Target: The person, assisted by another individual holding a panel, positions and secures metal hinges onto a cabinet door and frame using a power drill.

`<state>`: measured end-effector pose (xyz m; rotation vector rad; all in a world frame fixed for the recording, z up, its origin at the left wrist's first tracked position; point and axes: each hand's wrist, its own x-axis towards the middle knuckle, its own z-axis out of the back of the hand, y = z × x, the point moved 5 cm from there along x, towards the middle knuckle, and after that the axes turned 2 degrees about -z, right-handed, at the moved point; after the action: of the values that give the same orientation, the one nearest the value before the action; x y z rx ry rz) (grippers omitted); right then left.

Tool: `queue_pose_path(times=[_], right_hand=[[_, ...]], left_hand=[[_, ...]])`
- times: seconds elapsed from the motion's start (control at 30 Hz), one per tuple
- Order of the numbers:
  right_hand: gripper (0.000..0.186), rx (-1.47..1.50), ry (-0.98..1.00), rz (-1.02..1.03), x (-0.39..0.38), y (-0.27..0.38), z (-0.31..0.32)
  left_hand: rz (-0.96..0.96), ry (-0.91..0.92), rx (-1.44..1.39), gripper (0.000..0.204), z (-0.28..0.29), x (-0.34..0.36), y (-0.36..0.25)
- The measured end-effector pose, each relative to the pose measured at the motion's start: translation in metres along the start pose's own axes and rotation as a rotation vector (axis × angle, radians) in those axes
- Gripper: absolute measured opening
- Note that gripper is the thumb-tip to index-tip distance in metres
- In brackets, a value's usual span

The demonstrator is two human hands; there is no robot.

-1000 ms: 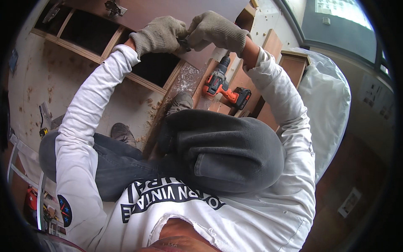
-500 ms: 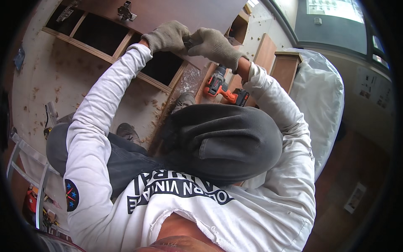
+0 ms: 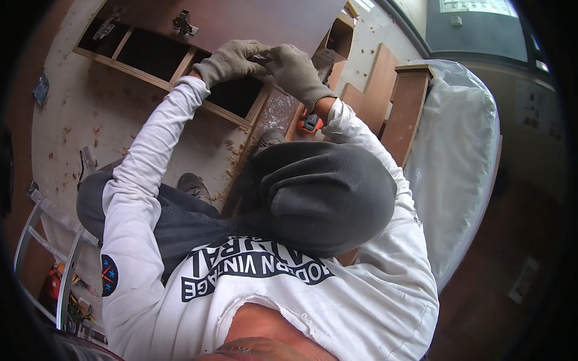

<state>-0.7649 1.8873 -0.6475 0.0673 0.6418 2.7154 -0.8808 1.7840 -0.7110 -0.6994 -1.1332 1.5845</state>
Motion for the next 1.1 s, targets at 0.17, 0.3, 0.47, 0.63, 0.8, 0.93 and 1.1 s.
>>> queue_pose_path(times=[0.17,0.3,0.47,0.63,0.8,0.93,1.1], right_hand=[[0.042,0.435,0.395,-0.102,0.016,-0.031,0.032],[0.040,0.197,0.288,-0.124,0.008,-0.024,0.034],[0.021,-0.272,0.177,0.013,-0.017,-0.009,-0.005],[0.016,-0.045,-0.123,0.144,-0.033,-0.023,-0.015],[0.013,-0.091,-0.126,0.153,-0.033,-0.023,-0.020],[0.013,-0.065,-0.113,0.132,-0.030,-0.028,-0.020],[0.022,0.003,-0.048,0.120,-0.023,-0.030,-0.020]], left_hand=[[0.034,-0.010,0.007,0.047,-0.008,0.002,-0.002],[-0.046,0.013,0.115,0.041,-0.006,-0.003,-0.007],[-0.158,-0.078,0.316,0.045,-0.008,-0.004,0.000],[0.049,-0.002,-0.079,0.037,0.001,-0.007,-0.009],[-0.012,0.062,0.290,0.037,0.005,-0.010,-0.015],[-0.037,0.062,0.361,0.037,0.004,-0.011,-0.012],[0.049,0.112,0.308,0.033,0.006,-0.009,-0.003]])
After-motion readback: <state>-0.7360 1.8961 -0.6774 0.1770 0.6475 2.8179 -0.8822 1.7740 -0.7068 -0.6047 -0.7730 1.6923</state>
